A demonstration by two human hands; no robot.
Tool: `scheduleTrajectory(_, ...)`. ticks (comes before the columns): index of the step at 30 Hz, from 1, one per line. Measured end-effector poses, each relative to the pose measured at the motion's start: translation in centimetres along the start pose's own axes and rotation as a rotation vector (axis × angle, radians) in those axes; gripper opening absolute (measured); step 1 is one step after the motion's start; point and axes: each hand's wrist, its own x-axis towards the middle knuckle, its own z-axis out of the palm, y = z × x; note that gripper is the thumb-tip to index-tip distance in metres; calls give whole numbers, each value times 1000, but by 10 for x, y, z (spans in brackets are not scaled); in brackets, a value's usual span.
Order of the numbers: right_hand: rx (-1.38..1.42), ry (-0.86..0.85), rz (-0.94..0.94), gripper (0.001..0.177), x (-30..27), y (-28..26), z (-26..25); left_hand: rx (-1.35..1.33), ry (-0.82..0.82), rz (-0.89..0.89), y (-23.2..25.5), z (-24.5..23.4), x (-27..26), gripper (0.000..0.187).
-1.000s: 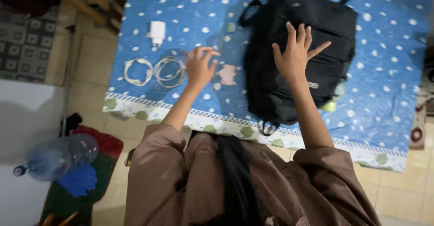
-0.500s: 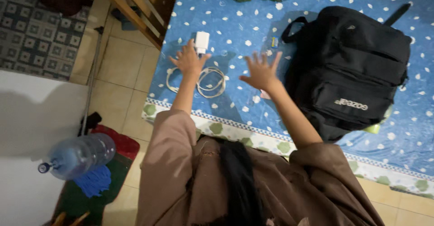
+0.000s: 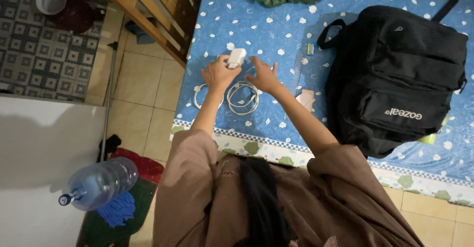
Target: The person packs a black backpack on a table, placing a pouch, bottles, a comb, and small items into its pockets and zipping them closed. They then coil white charging cables and place the coiled cables into the backpack.
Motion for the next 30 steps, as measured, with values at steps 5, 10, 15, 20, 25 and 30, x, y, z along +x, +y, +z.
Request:
scheduleTrajectory(5,385,221,-305,77,-24,14,-35,-658,-193,23,18,22,-14,42)
scheduleTrajectory(10,311,379,-449,63,-81,30,-105,-800,-423,254,50,70,-18,42)
scheduleTrajectory(15,728,247,-285,49,-139,64,-182,-1026,-622,332,129,105,-45,51)
scheduleTrajectory(20,916,260,-151,43,-204,112,-242,-811,-569,434,223,102,-95,41)
scheduleTrajectory(25,773,323,-110,49,-253,159,-277,-854,-668,512,296,96,-126,33)
scheduleTrajectory(30,969,606,-21,53,-262,196,-276,-1019,-689,482,355,132,-139,29)
